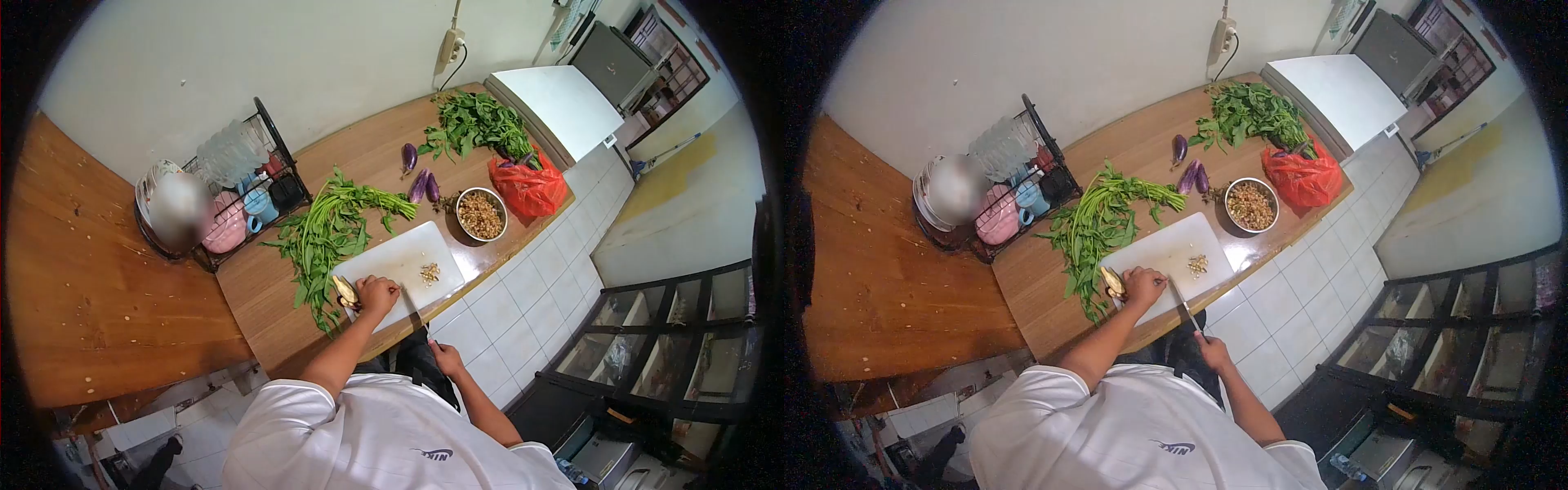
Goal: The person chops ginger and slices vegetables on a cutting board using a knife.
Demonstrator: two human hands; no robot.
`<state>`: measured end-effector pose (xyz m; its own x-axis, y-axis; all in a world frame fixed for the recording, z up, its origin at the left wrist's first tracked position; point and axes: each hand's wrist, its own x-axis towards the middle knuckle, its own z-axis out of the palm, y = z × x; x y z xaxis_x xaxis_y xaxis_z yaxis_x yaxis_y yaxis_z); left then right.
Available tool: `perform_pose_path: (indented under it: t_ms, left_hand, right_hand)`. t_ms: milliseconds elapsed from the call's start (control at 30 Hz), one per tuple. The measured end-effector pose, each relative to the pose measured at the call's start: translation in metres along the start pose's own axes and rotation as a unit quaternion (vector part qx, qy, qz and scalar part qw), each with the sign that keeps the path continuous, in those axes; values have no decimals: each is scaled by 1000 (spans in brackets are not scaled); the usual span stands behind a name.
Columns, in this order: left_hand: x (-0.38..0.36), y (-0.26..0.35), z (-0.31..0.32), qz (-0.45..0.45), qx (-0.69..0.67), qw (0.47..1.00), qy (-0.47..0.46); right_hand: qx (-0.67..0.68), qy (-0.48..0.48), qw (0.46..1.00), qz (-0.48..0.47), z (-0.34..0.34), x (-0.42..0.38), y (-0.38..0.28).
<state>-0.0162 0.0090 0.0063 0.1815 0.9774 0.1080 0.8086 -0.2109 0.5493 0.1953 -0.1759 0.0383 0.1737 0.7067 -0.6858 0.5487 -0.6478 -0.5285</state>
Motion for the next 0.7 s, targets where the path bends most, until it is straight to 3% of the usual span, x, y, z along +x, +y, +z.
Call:
perform_pose_path:
  t_ms: [233,433,533,700]
  left_hand:
    - [0,1,-1,-6,-12,1000,-5]
    - [0,0,-1,-1,-5,1000,-1]
    - [0,2,-1,2,4,1000,-7]
    - [0,-1,0,0,-3,1000,-5]
  right_hand:
    - [37,-25,998,43,10,12,6]
    - [21,-13,1000,8,10,15,-6]
    - [-34,39,998,-38,13,23,-9]
    - [-13,-17,1000,12,6,7,-7]
